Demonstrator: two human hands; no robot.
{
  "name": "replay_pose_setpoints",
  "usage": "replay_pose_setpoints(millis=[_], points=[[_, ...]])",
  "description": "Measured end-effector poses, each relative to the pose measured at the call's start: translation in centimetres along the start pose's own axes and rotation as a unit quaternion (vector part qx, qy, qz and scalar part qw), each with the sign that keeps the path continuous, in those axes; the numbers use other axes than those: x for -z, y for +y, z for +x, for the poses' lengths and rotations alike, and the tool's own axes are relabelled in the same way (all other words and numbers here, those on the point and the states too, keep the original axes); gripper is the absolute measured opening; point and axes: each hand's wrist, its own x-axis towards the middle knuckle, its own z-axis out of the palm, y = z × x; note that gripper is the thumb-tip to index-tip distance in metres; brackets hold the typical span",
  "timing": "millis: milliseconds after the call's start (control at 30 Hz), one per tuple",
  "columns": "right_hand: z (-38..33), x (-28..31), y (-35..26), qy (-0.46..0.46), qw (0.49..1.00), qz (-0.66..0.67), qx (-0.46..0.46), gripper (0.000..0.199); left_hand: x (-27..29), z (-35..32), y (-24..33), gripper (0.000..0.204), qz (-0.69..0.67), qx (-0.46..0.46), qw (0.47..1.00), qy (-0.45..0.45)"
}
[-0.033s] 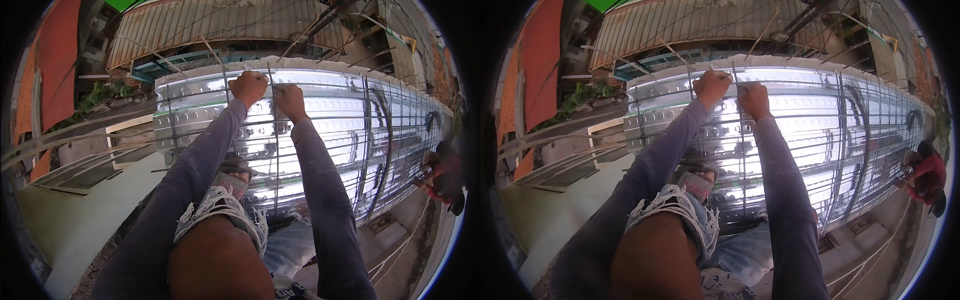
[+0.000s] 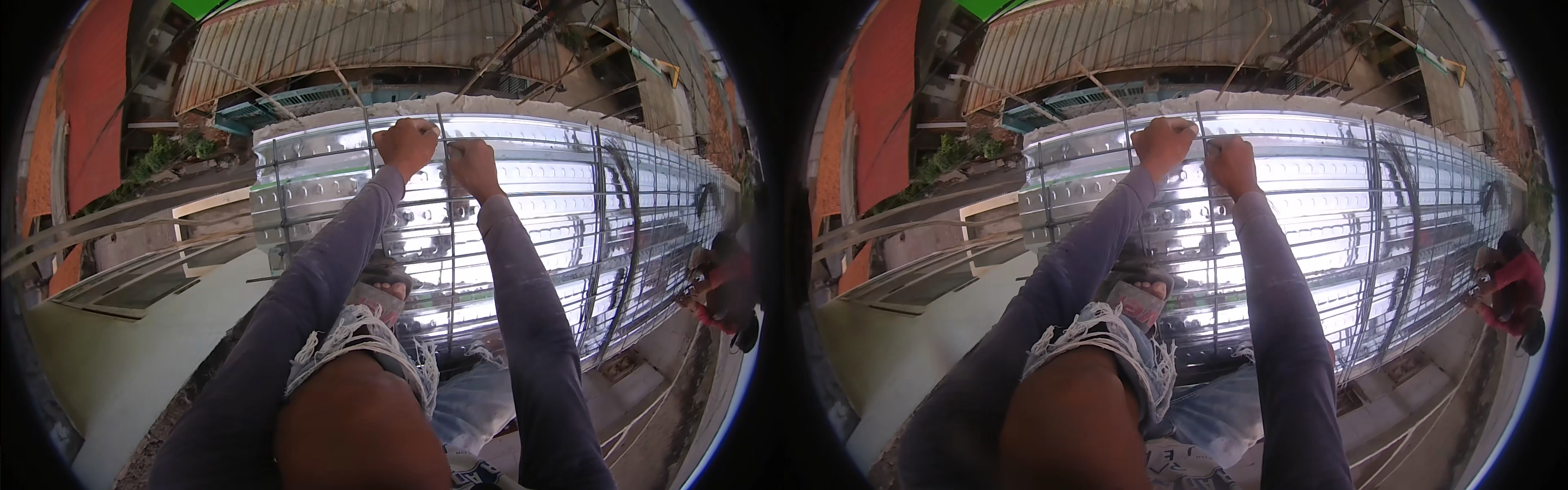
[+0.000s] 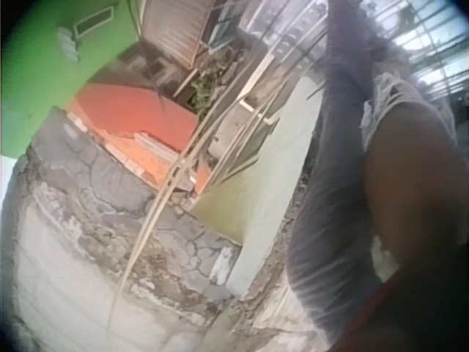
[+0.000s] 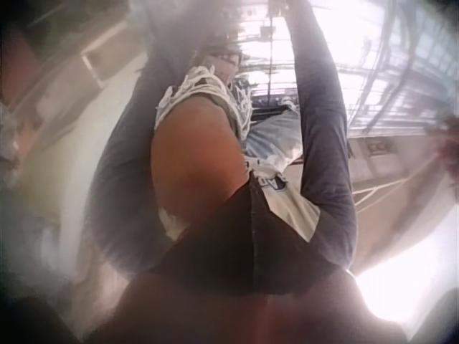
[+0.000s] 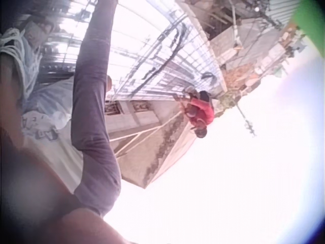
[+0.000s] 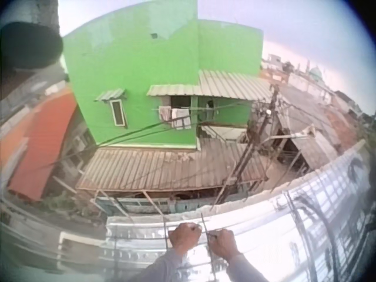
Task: The person uses pliers to twist and secure wire ties at the intersections of a metal grid structure. They repeatedly position the wires and twist them to fasten the grid components together.
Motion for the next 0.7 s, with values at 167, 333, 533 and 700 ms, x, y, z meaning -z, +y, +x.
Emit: replay_pose_setpoints(millis=[167,333,533,700], points=[[0.4,1.0,-0.6,-0.031,0.995,-0.056,-0.073,0.019,-0.4,-2.0,0.1,0.021,-0.034,-0.114,0.991,0.057],[1.2,4.5,-2.8,-0.121,0.987,-0.052,-0.094,0.028,-1.5,-2.0,-1.3,0.018,-0.031,-0.216,0.970,0.109],[6.6,5.0,-8.6,-0.151,0.985,-0.085,0.016,0.034,-1.4,-2.1,-2.4,0.018,-0.060,-0.238,0.962,0.121],[11.9,3.0,-4.9,-0.191,0.970,0.103,-0.107,0.027,-1.1,-1.9,-1.9,0.037,-0.168,-0.181,0.967,0.066]])
